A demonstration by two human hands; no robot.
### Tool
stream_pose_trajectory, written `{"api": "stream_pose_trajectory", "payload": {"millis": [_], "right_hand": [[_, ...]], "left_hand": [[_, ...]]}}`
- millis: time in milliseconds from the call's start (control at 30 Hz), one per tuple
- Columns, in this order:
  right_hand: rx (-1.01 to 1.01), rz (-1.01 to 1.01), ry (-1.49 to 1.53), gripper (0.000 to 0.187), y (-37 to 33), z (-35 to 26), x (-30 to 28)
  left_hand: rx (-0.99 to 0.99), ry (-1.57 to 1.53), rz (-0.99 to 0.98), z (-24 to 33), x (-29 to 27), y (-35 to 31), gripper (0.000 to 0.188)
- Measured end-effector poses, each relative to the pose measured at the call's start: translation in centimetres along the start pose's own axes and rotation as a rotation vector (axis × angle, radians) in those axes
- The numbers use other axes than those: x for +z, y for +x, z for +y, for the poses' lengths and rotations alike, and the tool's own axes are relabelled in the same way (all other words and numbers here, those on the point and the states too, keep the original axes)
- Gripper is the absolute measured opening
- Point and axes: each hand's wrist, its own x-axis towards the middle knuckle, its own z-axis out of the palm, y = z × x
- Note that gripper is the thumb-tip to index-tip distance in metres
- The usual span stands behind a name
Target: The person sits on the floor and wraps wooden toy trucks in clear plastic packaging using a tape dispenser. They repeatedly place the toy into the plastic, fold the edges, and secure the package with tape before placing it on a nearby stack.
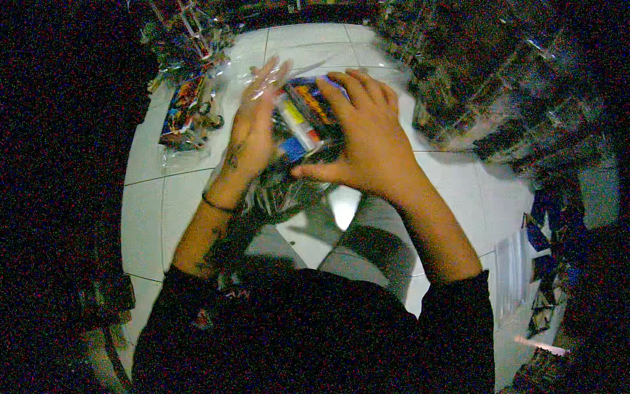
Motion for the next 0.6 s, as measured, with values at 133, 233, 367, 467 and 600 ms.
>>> {"api": "stream_pose_trajectory", "payload": {"millis": [133, 233, 367, 467, 600], "right_hand": [[0.188, -0.129, 0.086, 0.056, 4.2, 0.2, -0.7], [0.371, 0.083, 0.609, 0.024, 4.4, 1.8, -2.3], [0.376, 0.330, 0.915, 0.033, 1.8, 3.8, -6.4], [0.683, 0.605, 0.987, 0.029, -0.8, 4.7, -7.9], [0.572, 0.589, 0.659, 0.027, -3.5, 5.7, -6.1]], "left_hand": [[0.178, 0.119, -0.120, 4.1, 1.6, 5.8, 0.055], [0.354, 0.079, -0.202, 4.7, -0.5, 8.3, 0.067], [0.020, 0.257, -0.421, 2.4, -8.5, 1.7, 0.119], [-0.407, 0.331, -0.483, -1.4, -14.2, -6.5, 0.111], [-0.651, -0.349, -0.157, -4.5, -16.1, -11.9, 0.041]]}}
